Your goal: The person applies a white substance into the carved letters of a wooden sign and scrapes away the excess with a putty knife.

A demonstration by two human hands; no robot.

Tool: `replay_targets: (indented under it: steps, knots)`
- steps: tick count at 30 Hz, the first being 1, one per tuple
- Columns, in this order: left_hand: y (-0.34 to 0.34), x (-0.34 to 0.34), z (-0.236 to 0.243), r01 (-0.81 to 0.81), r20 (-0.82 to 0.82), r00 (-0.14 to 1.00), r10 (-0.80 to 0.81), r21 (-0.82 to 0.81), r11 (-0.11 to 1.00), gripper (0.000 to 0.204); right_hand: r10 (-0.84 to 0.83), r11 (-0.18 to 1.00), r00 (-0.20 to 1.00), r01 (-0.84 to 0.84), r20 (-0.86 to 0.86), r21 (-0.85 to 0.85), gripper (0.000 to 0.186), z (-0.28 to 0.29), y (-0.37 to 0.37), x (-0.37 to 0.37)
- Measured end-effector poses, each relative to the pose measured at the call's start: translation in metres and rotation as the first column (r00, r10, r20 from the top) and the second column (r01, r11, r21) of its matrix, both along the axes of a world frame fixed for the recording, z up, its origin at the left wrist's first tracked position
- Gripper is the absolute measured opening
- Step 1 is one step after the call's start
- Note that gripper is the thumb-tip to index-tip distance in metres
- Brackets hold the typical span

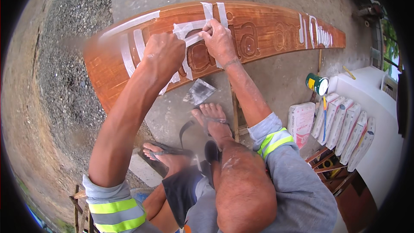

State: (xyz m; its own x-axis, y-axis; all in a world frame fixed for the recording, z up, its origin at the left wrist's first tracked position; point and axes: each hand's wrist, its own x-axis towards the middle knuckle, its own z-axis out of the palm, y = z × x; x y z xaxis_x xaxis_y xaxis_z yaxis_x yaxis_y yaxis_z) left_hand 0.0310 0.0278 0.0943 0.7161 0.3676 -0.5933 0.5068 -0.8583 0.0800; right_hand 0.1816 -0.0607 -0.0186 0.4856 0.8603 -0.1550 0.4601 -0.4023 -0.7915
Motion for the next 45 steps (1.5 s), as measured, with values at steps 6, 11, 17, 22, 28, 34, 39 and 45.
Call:
replay_targets:
  steps: [6, 11, 17, 22, 28, 34, 39, 45]
  knots:
    - [-0.007, -0.002, -0.005, -0.026, 0.003, 1.000, 0.026, 0.081, 0.996, 0.015, 0.019, 0.999, 1.000, -0.019, -0.007, -0.031, 0.021, 0.001, 0.003, 0.001]
    - [-0.010, -0.002, -0.007, -0.020, 0.023, 1.000, 0.017, 0.134, 0.991, 0.016, 0.014, 0.999, 1.000, -0.015, -0.006, -0.035, 0.020, 0.003, 0.002, 0.001]
    - [-0.010, 0.001, -0.006, -0.034, 0.010, 0.999, 0.033, 0.135, 0.990, 0.016, 0.003, 1.000, 1.000, -0.003, 0.007, -0.029, 0.019, 0.007, 0.000, -0.001]
    - [-0.012, -0.002, -0.012, -0.060, 0.045, 0.998, 0.054, 0.151, 0.987, 0.016, -0.001, 1.000, 1.000, 0.001, 0.028, 0.027, 0.018, 0.001, -0.002, -0.006]
    - [-0.016, 0.003, -0.010, -0.063, -0.009, 0.998, 0.066, 0.166, 0.984, 0.016, -0.018, 0.997, 0.997, 0.012, 0.077, 0.078, 0.020, -0.006, -0.008, -0.012]
    - [-0.015, 0.003, -0.011, -0.064, 0.001, 0.998, 0.065, 0.153, 0.986, 0.016, -0.019, 0.986, 0.989, -0.005, 0.145, 0.167, 0.024, -0.011, -0.011, -0.012]
    - [-0.021, -0.003, -0.016, -0.046, 0.025, 0.999, 0.041, 0.222, 0.974, 0.015, -0.104, 0.985, 0.965, 0.066, 0.240, 0.158, 0.025, -0.003, -0.013, -0.023]
    - [-0.026, -0.007, -0.025, -0.039, 0.102, 0.995, 0.009, 0.292, 0.956, 0.014, 0.204, 0.891, 0.804, -0.389, 0.559, 0.234, 0.047, 0.004, -0.046, -0.051]
